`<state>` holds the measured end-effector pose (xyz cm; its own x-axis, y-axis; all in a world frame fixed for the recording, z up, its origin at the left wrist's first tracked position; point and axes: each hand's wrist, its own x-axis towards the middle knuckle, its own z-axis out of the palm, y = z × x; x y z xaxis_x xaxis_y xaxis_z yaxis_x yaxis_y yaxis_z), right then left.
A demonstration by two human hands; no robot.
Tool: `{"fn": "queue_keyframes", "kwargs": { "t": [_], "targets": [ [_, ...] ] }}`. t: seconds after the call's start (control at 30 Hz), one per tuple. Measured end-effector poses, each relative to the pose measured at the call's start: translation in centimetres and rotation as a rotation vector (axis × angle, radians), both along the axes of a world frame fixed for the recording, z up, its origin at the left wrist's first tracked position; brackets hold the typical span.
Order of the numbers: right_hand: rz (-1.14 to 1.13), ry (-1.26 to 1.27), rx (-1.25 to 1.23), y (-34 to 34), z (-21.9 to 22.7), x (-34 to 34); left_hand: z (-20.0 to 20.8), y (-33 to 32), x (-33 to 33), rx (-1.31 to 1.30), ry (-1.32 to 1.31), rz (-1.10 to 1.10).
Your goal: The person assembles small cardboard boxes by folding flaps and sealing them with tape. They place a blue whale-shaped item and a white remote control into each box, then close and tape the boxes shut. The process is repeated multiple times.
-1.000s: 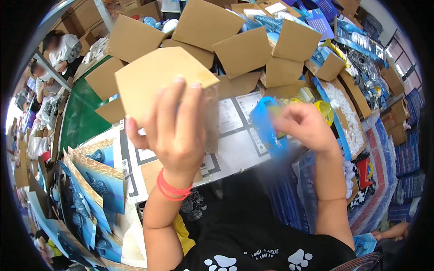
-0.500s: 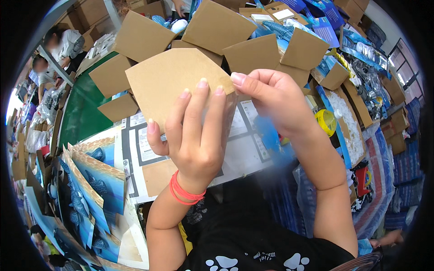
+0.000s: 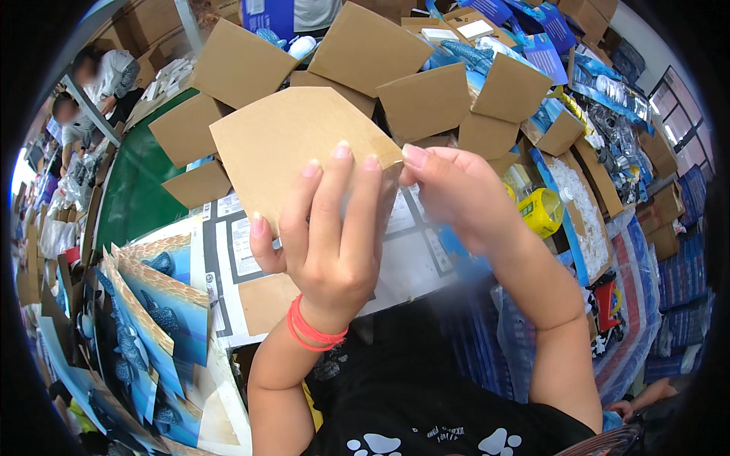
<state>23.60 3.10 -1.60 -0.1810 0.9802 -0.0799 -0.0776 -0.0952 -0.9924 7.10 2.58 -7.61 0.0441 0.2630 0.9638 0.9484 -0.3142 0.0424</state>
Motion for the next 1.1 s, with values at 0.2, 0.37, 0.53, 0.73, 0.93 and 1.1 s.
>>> {"fn": "queue_keyframes", "kwargs": {
  "t": [0.2,0.37,0.53,0.73,0.93,1.1],
  "targets": [
    [0.065,0.066,-0.009,-1.1,-0.5,0.0,0.1,-1.0,-0.2,-0.085,0.038,0.057],
    [-0.023,-0.047,0.129,-1.2,-1.2,-0.9,0.9,-2.1,-0.2,-0.218,0.044,0.053],
    [-0.214,-0.242,0.388,-1.4,-3.3,-2.4,0.8,-2.2,-0.2,-0.232,0.01,0.033],
    [-0.264,-0.306,0.433,-0.1,-5.3,-2.7,1.2,-2.2,-0.6,-0.214,-0.023,-0.003],
    [-0.227,-0.368,0.678,0.9,-7.5,-0.9,1.5,-2.4,-0.9,-0.235,-0.019,-0.01],
    [-0.075,-0.281,1.12,1.5,-4.9,-1.0,1.0,-2.9,-2.5,-0.279,0.009,-0.086]
  ]
}}
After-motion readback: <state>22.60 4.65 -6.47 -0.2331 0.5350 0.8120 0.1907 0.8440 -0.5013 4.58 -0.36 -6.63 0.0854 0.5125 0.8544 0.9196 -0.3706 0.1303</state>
